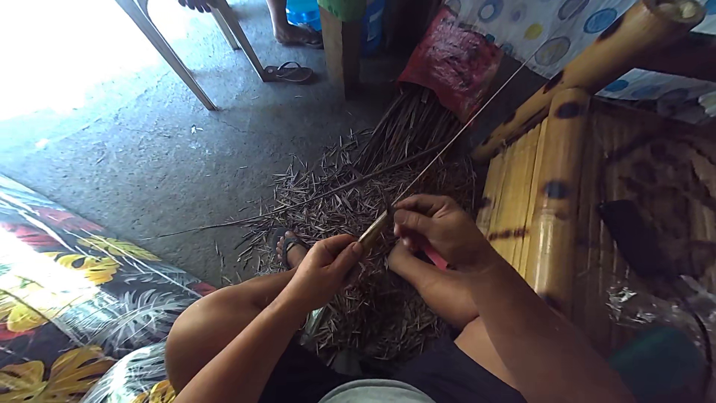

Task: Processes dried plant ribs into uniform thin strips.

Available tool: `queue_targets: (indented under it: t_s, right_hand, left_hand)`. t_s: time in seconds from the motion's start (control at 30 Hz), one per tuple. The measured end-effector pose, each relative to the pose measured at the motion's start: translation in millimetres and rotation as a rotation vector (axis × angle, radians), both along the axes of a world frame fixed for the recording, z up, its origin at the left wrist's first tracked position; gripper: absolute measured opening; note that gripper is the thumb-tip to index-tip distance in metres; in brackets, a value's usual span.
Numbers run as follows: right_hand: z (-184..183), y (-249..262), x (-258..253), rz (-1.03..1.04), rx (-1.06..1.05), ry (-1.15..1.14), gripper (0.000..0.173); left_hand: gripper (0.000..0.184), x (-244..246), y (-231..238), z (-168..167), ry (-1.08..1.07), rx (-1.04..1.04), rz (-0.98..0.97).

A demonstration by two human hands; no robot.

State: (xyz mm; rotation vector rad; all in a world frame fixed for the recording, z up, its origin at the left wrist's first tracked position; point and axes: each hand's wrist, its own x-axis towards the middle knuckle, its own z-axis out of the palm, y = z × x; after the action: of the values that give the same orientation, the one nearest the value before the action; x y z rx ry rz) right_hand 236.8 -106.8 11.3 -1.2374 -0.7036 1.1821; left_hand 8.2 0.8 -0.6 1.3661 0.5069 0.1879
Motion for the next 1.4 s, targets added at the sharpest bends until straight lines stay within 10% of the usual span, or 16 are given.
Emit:
queue_targets:
  t_s: [0.73,1.0,1.4]
  right_hand:
    - [6.8,-0.5,8.8,-0.136,-0.083,0.043,0.018]
    - [8.3,1.2,38.5,-0.360,-0.024,0.055,0.025]
    - [1.9,1.4,9.6,-0.174,0.056,-0.020,0.021]
  left_hand:
    - [0.027,-0.8,-4.9,-17.7,0.085,0.649,0.088]
    - [0.026,-1.3,-3.8,-13.5,0.069,0.614,0.060]
    - [0.039,-2.9,2.8,-0.3,0.087,0.429,-0.067]
